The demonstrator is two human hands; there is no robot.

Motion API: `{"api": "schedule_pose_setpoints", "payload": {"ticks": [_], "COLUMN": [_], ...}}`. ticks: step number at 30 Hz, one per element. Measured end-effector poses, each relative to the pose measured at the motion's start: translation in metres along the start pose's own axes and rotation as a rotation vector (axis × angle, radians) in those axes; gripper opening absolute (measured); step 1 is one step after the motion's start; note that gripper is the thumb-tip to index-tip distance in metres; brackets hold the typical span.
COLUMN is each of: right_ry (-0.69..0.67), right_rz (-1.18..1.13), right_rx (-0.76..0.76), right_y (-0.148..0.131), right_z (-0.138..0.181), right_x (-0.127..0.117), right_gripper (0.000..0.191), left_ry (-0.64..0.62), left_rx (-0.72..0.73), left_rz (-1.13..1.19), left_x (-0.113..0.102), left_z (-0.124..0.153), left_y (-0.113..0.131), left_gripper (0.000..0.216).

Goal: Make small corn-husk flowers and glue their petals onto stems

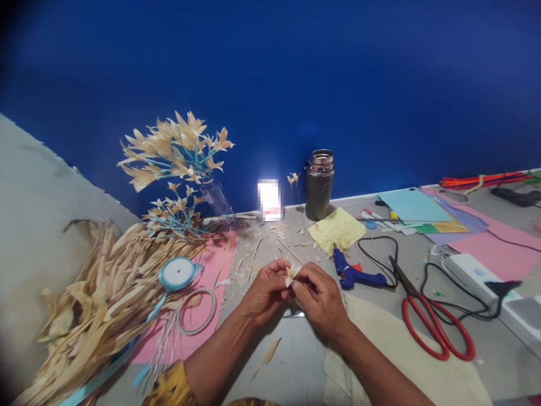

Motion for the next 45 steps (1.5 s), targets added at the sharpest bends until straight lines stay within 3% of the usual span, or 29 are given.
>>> {"api": "schedule_pose_setpoints", "payload": {"ticks": [13,18,23,28,33,36,39,45], "right_ry": [0.067,0.125,0.068,0.070,0.111,0.113,0.095,-0.054], "right_rz": [-0.095,-0.102,-0.076,-0.036,-0.026,-0.066,-0.121,-0.250], "right_rx": [0.144,0.148,0.140,0.147,0.184,0.249,0.295,0.312], "right_y": [0.015,0.018,0.017,0.017,0.023,0.029,0.030,0.024], "right_z": [0.000,0.000,0.000,-0.001,0.001,0.002,0.002,0.001], "right_x": [-0.003,-0.008,-0.004,-0.005,-0.008,-0.008,-0.008,0.002], "right_gripper": [0.016,0.018,0.016,0.016,0.015,0.016,0.019,0.020], "left_ry": [0.050,0.253,0.109,0.164,0.167,0.151,0.142,0.099], "left_rx": [-0.012,0.284,0.301,0.339,0.376,0.340,0.206,0.040], "left_rz": [-0.134,-0.485,-0.440,-0.433,-0.432,-0.381,-0.242,-0.075], "left_x": [-0.006,-0.016,0.001,0.000,0.001,0.000,-0.006,-0.011], "left_z": [0.001,0.008,0.012,0.014,0.016,0.014,0.008,0.001], "left_y": [0.001,0.030,0.028,0.025,0.027,0.023,0.010,-0.004], "left_gripper": [0.027,0.018,0.025,0.007,0.007,0.013,0.025,0.040]}}
Point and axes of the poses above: each hand's wrist, its own z-axis away from the middle knuckle, its own x-axis out of the palm, y = z × x, the point moved 8 cm from there along -z, towards the middle knuckle, and after that the axes turned 2 degrees about z, right-handed, at the moved point
